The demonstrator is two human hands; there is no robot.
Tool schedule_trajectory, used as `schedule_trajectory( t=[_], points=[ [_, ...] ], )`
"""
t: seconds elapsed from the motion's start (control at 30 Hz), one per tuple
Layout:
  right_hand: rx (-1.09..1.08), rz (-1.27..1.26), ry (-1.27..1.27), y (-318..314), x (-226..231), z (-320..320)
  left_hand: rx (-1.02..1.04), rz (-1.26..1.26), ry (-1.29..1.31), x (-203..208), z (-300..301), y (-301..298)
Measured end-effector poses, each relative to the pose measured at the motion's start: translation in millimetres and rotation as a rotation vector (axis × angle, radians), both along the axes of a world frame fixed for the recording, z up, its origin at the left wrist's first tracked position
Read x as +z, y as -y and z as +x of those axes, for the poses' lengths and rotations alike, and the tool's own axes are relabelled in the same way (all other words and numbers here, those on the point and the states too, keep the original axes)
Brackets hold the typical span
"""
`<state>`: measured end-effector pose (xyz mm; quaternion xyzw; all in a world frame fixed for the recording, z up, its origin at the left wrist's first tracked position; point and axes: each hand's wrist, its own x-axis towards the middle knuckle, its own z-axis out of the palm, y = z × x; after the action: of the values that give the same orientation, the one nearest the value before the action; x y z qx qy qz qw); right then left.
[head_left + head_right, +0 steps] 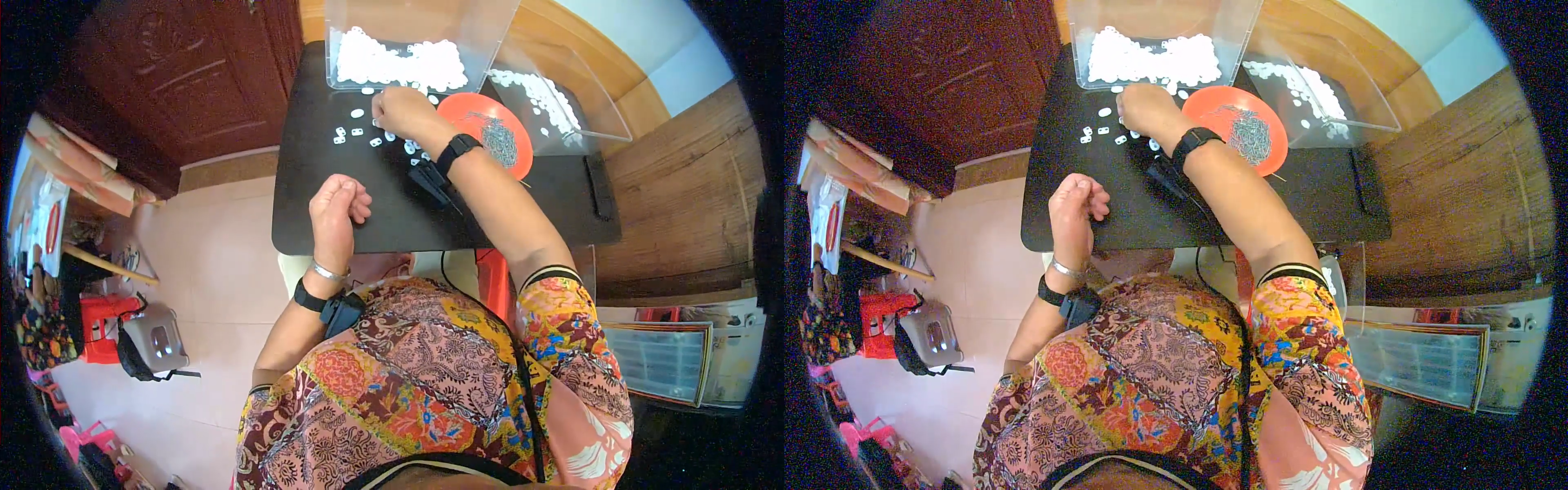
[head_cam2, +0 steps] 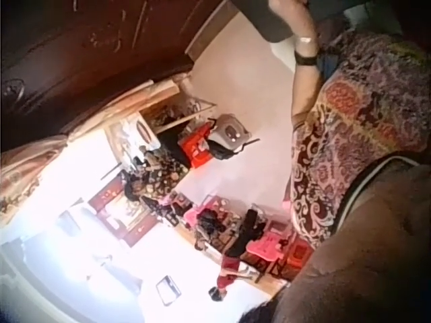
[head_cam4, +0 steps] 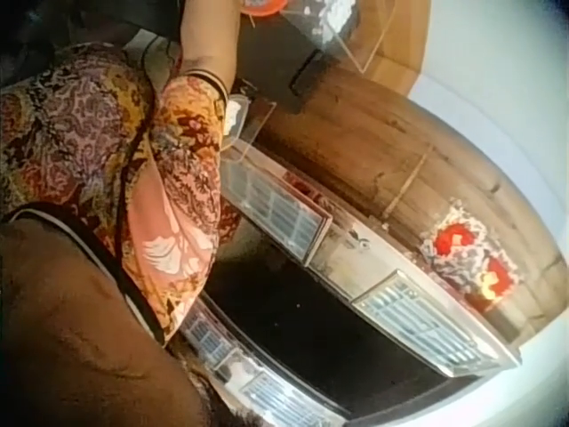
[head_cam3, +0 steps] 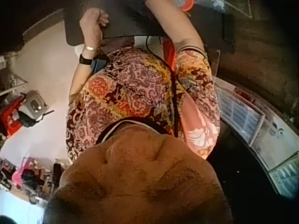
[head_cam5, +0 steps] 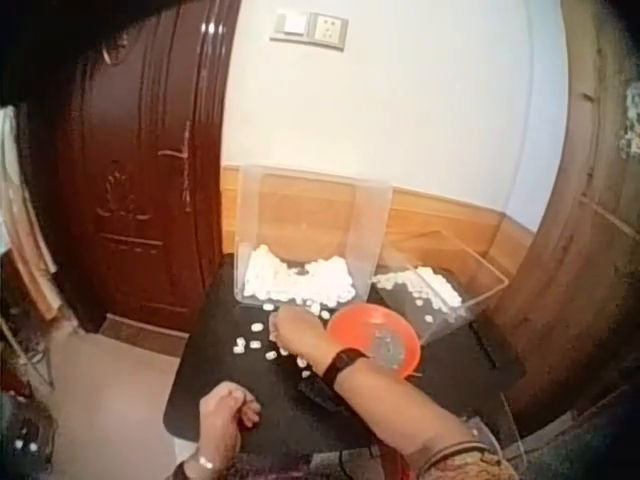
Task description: Assembling small white plastic components by manually inserting metal pins into them.
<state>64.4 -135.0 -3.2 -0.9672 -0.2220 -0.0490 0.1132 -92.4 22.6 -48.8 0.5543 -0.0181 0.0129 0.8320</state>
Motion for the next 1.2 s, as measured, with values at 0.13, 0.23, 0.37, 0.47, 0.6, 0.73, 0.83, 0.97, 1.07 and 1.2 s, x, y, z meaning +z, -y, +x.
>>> schedule_trajectory(
  t=[0.13,0.23,0.37,0.47,0.6,0.73,0.83,0.97,1.07,1.2],
  points=[
    [-0.008,0.031,-0.013,1.4,4.4,-4.1,-0.011,0.014,0.011,-0.5,1.1,-0.2],
    [-0.016,0.203,-0.140,2.0,15.0,-26.9,0.012,0.005,-0.006,7.3,0.4,4.0],
    [0.340,0.579,-0.280,1.0,18.6,-77.3,-0.005,0.006,-0.037,13.2,0.1,5.4],
    [0.305,0.573,-0.204,-3.5,21.9,-106.8,-0.089,0.066,0.010,5.4,0.1,0.4],
    [0.262,0.652,-0.116,-2.6,17.0,-121.2,-0.157,-0.044,-0.022,7.7,-0.1,-1.6],
    [0.340,0.671,0.016,2.3,10.9,-128.1,-0.207,-0.093,0.029,7.7,-3.1,-3.5],
    [0.349,0.625,0.025,10.6,17.5,-132.1,-0.199,-0.087,0.005,7.0,-2.4,-2.2],
    [0.213,0.512,0.234,51.5,28.4,-112.6,-0.141,-0.040,-0.030,6.3,-2.3,-2.1],
    [-0.065,0.219,0.104,106.8,43.2,-77.8,-0.088,-0.055,-0.032,8.8,-2.2,0.7],
    [-0.195,0.128,-0.089,146.0,40.2,-35.1,-0.055,-0.067,-0.017,7.8,-1.1,3.1]
  ],
)
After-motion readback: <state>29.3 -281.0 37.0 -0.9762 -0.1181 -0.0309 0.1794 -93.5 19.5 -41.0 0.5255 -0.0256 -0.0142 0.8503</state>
